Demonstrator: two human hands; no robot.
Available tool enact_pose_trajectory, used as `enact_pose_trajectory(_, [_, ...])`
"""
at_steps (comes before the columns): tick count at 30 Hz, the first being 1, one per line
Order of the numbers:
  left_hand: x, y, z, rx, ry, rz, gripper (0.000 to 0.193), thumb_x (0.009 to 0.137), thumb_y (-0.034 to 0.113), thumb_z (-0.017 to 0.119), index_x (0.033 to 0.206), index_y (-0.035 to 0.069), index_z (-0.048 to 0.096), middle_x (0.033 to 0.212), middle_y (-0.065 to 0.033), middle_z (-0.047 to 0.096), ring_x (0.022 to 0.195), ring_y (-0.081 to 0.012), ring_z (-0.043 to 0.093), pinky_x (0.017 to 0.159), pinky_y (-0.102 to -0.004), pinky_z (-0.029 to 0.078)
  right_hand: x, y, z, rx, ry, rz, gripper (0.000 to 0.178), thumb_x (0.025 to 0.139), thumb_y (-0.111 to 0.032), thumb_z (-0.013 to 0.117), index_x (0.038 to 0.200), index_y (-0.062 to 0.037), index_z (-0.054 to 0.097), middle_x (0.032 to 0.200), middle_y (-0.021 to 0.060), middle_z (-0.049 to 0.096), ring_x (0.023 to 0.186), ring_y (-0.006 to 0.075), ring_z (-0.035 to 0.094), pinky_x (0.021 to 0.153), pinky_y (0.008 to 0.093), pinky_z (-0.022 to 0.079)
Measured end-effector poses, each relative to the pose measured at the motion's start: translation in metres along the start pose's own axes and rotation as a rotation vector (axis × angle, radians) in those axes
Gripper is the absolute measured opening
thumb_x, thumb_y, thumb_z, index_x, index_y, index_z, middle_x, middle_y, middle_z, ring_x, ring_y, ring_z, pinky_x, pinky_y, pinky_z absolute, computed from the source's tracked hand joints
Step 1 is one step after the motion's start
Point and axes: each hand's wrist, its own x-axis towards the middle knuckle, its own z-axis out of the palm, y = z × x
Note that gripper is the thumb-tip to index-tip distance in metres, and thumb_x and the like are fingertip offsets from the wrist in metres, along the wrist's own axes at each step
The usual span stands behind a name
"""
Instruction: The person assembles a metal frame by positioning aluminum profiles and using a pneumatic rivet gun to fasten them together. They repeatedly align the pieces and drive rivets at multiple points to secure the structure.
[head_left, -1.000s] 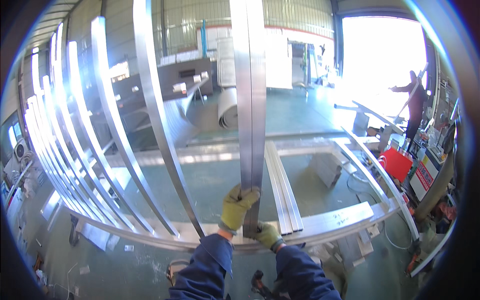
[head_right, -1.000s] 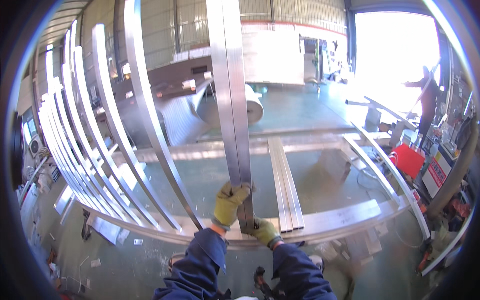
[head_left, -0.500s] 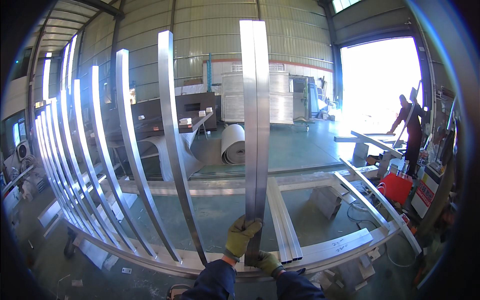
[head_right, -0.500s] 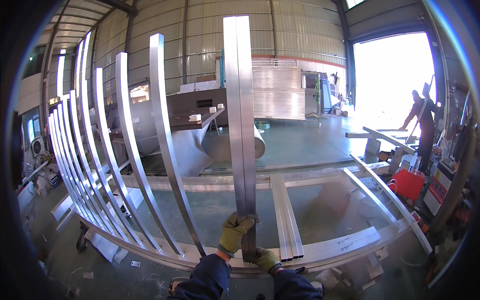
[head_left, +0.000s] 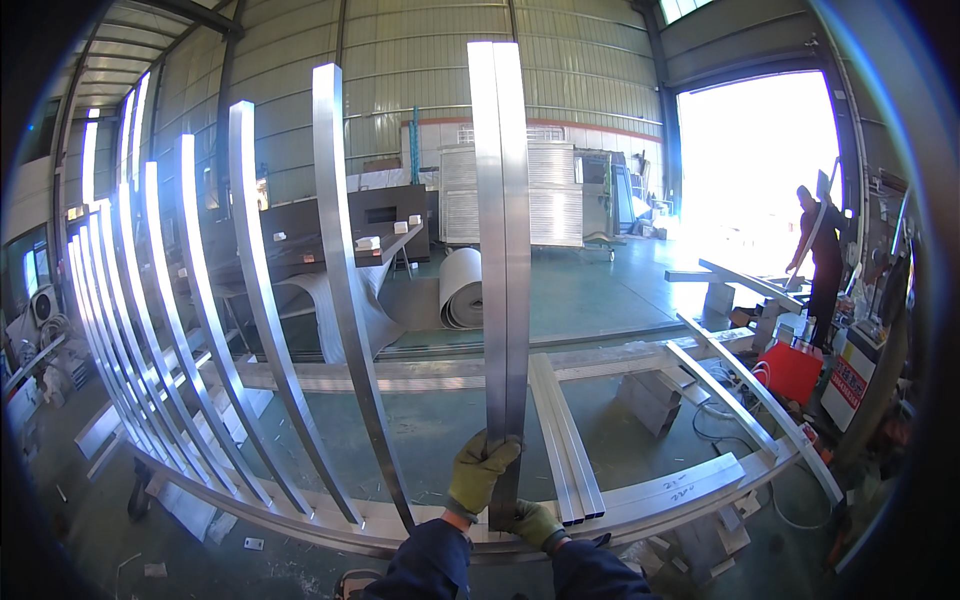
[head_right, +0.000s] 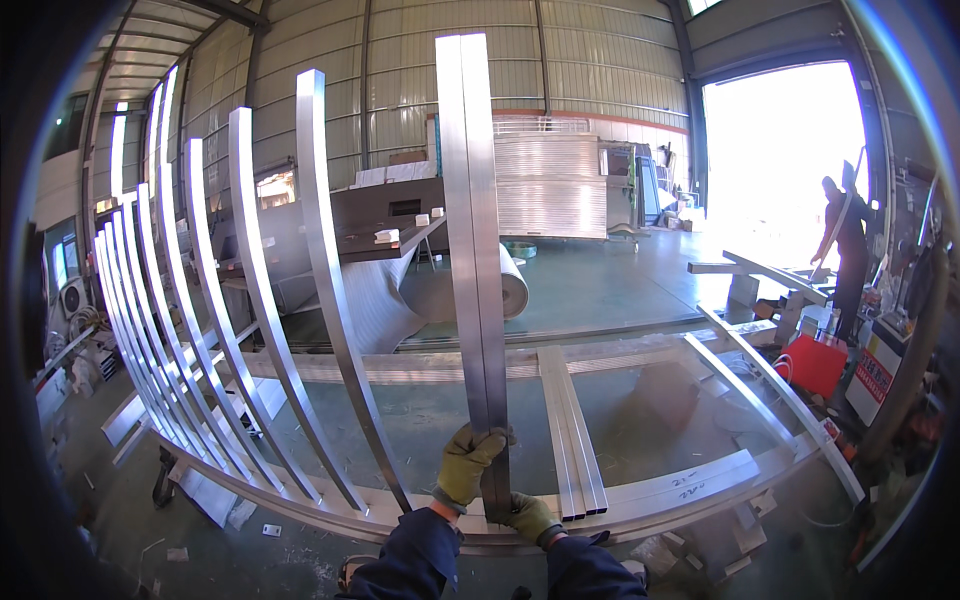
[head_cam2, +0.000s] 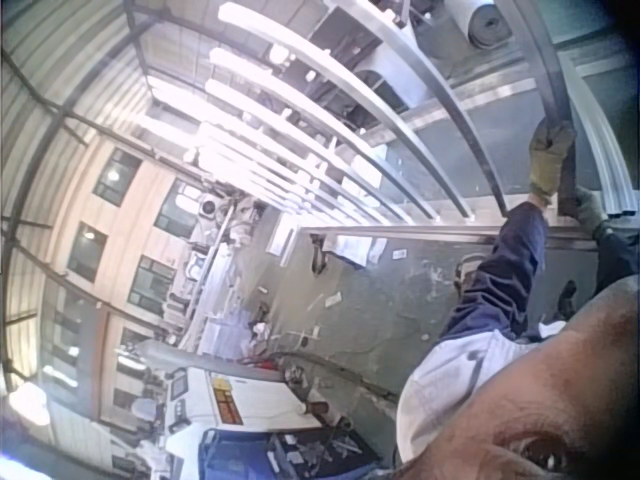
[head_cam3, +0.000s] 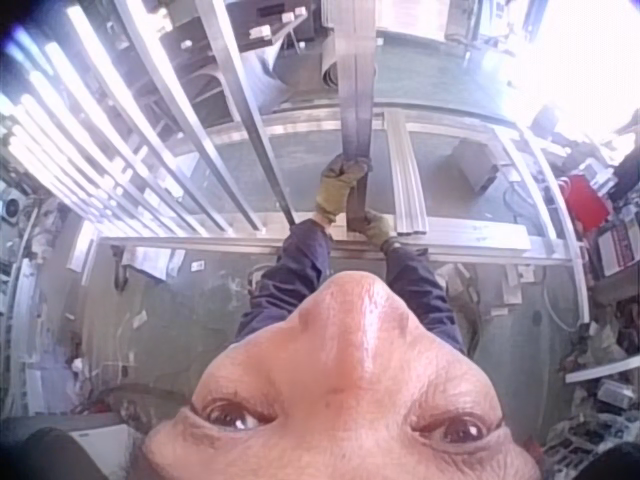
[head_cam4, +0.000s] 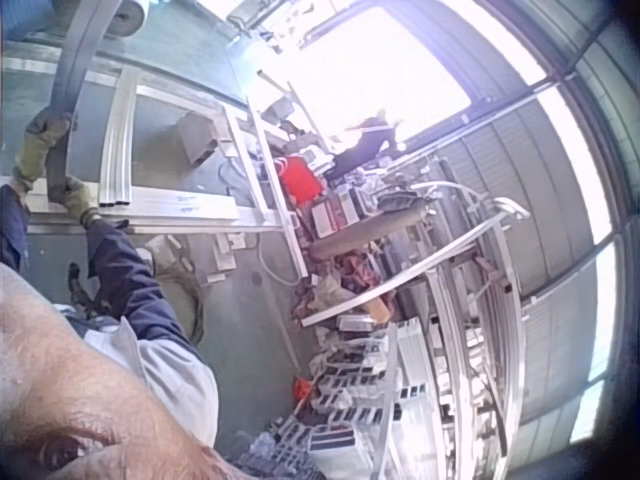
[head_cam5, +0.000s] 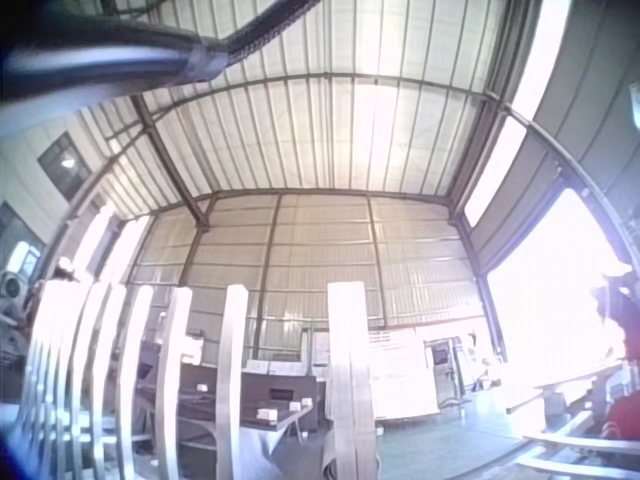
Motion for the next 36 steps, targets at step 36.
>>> enact_pose_trajectory(36, [-0.003, -0.008, -0.022, 0.459, 0.018, 0.151, 0.017, 0.097, 0.009, 0.067, 0.113, 0.006, 0.072, 0.103, -0.0027, 0.072, 0.092, -0.0138, 0.065, 0.078, -0.031, 0.052, -0.027, -0.051, 0.01, -0.173, 0.083, 0.022, 0.034, 0.093, -0.032, 0.08, 0.115, -0.0063, 0.074, 0.099, 0.001, 0.076, 0.088, 0.0098, 0.066, 0.08, 0.0294, 0.054])
